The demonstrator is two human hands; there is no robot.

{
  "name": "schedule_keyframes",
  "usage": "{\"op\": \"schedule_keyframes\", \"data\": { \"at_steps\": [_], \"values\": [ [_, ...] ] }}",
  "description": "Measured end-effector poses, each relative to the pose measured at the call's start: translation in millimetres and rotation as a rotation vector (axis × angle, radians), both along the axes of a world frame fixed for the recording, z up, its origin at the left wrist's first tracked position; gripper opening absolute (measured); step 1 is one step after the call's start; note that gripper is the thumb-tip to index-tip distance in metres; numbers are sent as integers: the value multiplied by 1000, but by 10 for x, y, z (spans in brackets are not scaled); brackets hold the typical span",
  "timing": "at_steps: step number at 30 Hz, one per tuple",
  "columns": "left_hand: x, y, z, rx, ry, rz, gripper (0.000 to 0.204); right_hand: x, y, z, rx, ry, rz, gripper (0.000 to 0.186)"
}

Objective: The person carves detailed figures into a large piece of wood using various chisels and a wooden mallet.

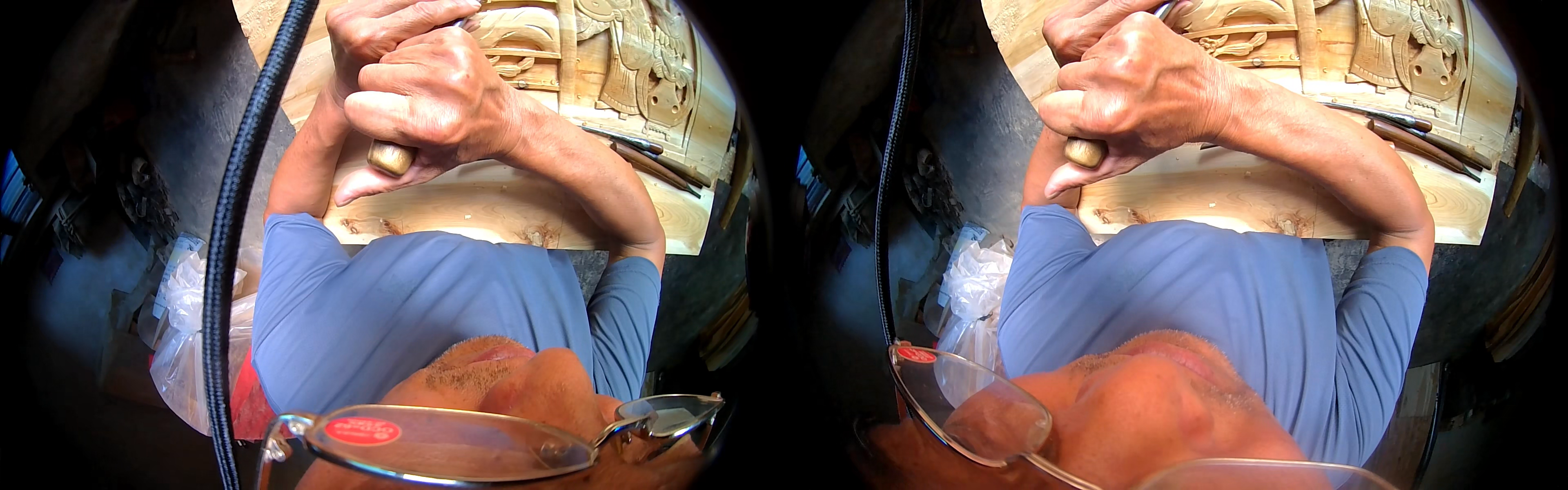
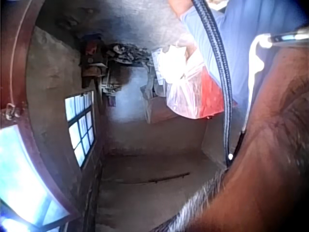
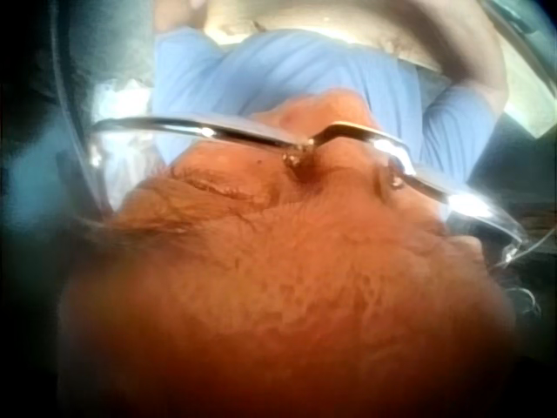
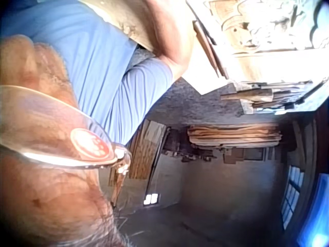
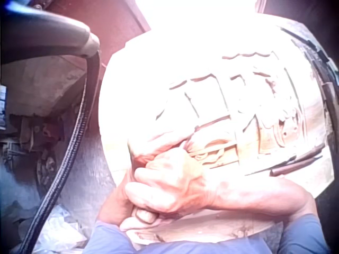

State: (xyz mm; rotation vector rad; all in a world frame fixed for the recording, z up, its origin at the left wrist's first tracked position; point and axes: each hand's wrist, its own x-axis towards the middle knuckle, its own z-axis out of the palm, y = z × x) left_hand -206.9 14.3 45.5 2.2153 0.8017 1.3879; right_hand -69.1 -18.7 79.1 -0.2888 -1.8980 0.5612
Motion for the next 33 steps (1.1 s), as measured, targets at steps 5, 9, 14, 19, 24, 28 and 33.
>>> {"op": "schedule_keyframes", "data": {
  "at_steps": [5, 9, 14, 19, 24, 28, 33],
  "values": [
    [-19, -19, -5, 4, 3, 3, 18, 24, 3, 25, -21, -57, -16, 62],
    [7, -22, -13, 4, 6, -1, 17, 56, 21, 38, -9, -45, 28, 52],
    [4, -24, -34, 4, 16, 5, 17, 6, 87, 72, 8, 80, 54, 69],
    [-37, -79, -79, 7, 34, 9, 16, -14, 114, -20, 89, 37, 23, 59],
    [-217, -246, -275, -5, 85, 14, 15, -24, 116, 45, 76, 59, -2, 70],
    [-462, -491, -560, -34, 197, 4, 14, -123, 184, 105, 66, 180, 1, 69],
    [-793, -898, -825, -93, 325, -13, 13, -76, 301, 336, 3, 120, -19, 65]
  ]
}}
